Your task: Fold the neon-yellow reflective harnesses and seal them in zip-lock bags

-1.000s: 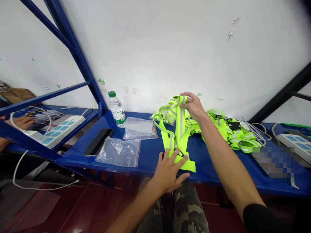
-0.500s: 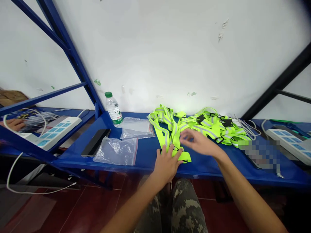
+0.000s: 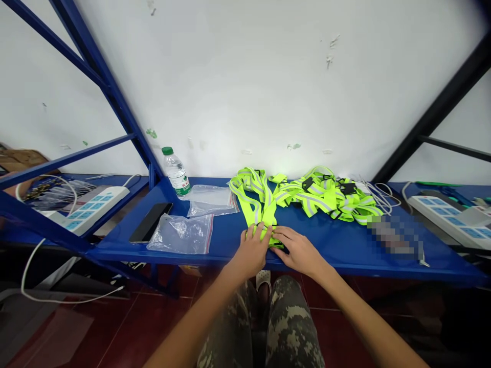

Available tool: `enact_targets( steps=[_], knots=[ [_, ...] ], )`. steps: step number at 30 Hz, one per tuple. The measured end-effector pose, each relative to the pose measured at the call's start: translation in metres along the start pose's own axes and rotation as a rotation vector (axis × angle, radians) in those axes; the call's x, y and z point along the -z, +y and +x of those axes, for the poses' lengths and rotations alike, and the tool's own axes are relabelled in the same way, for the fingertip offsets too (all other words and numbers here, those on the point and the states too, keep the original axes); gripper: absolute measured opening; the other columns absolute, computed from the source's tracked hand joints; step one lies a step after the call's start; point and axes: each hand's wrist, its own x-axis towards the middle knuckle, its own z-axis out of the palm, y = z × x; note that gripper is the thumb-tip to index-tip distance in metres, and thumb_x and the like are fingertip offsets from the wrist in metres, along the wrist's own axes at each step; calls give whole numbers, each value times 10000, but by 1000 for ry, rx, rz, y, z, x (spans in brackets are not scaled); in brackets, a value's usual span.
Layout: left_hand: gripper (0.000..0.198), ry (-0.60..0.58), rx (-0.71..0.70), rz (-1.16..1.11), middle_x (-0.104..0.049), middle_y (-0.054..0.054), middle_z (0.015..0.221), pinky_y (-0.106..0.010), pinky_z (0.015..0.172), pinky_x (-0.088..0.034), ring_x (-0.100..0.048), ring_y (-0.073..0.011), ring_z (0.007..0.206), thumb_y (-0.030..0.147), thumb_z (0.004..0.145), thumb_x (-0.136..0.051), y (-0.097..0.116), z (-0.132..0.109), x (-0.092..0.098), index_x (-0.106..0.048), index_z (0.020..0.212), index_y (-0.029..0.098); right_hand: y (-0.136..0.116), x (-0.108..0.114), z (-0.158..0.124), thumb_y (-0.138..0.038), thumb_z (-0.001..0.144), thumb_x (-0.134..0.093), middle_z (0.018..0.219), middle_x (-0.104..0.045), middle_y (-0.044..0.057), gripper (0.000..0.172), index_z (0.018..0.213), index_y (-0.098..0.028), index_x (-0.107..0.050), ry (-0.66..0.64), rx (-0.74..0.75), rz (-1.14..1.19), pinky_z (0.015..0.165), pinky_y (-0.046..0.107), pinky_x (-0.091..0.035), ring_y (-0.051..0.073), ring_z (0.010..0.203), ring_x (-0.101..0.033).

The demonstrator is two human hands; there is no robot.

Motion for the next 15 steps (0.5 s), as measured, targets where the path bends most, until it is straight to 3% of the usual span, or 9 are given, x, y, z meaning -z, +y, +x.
enact_targets(
  steps=[4,9,12,15],
  knots=[
    [547,68,-34,-52,-341,-160,1508,-561,1042,-351,-293,-351,1387,272,945,-359,-2,-2,2,-311,1485,201,-1,-2,1,-195,906,-530,1205,-651,129,291,1185,-158,-605,-6,7,-11,953,431,-543,259,1131,-616],
    [563,103,-114,-112,-406,-166,1452,-536,1050,-357,-383,-315,1319,420,939,-418,-10,-6,3,-367,1459,210,-3,-9,-2,-164,925,-476,1211,-654,126,315,1217,-170,-593,30,25,-29,929,427,-563,255,1122,-633],
    [512,130,-137,-130,-432,-152,1421,-508,1064,-349,-399,-284,1306,430,974,-350,-12,-11,1,-391,1446,237,-6,-15,-9,-146,935,-450,1242,-640,133,326,1231,-158,-587,59,48,-60,924,409,-570,259,1148,-625],
    [645,157,-155,-121,-426,-162,1411,-526,1083,-315,-379,-312,1310,577,911,-430,-12,-17,-3,-384,1450,225,-11,-20,-17,-149,942,-451,1262,-631,145,318,1225,-151,-595,84,64,-85,940,406,-565,267,1189,-603]
  ],
)
